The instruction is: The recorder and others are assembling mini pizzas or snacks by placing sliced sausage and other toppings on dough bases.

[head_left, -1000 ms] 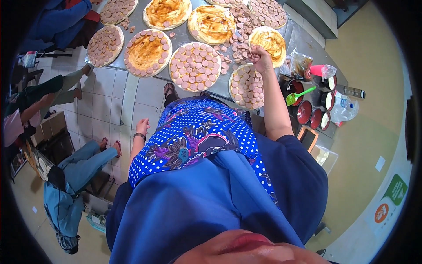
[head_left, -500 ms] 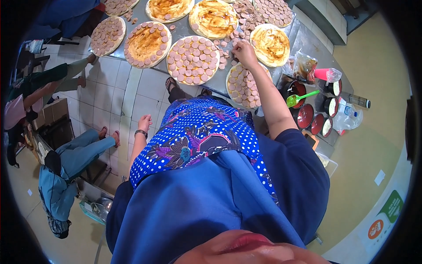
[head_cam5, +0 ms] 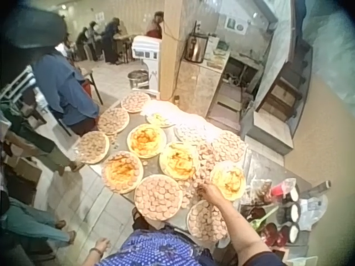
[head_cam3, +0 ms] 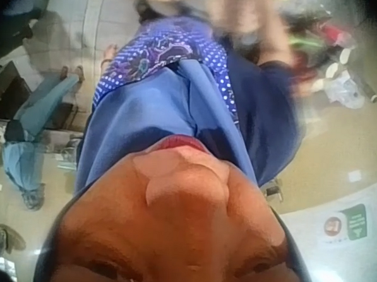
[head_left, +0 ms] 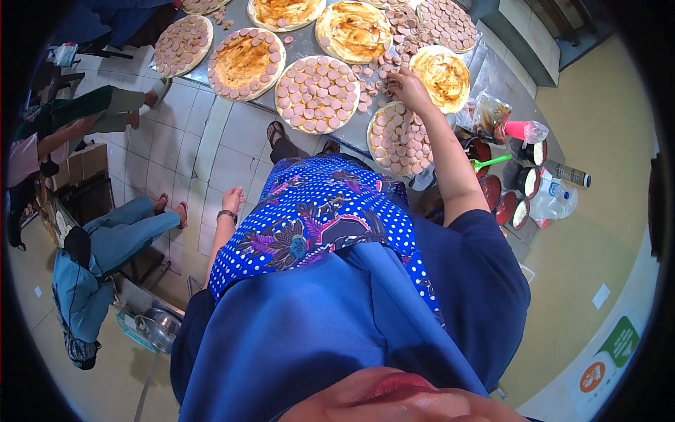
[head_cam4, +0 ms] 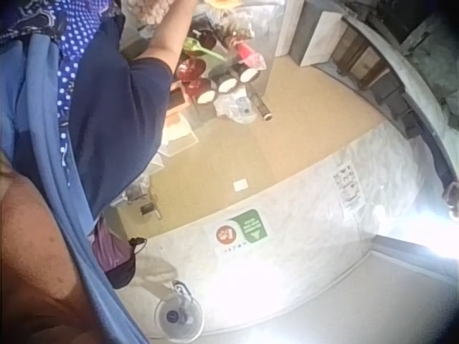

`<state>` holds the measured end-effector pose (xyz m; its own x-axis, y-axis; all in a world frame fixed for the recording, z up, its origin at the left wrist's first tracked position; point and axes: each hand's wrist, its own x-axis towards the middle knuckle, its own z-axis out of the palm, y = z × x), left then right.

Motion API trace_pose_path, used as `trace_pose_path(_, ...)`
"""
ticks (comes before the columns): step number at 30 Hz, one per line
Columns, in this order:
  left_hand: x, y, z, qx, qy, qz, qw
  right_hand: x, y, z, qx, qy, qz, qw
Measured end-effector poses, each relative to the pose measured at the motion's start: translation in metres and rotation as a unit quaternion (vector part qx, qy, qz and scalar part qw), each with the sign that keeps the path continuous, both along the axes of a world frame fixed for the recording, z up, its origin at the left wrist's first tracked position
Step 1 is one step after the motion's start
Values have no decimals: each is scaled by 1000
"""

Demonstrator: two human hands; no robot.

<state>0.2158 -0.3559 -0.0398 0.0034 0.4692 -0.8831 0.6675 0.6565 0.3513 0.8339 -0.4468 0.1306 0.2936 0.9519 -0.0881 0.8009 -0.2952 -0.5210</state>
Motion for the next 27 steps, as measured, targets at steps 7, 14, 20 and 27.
trace_pose_path(7, 11, 7, 11, 8, 4, 16, 1000, 1, 8, -8, 33, -11, 11, 999)
trace_pose_path(14, 13, 7, 17, 15, -4, 3, 1000, 23, -1, 3, 15, 474, -267, 839)
trace_pose_path(20, 7, 7, 8, 1, -13, -5, 1000, 28, -8, 24, 111, 680, -270, 672)
trace_pose_path(27, 17, 14, 8, -2, -2, 9, 1000, 60, -47, 58, 163, 692, -318, 627)
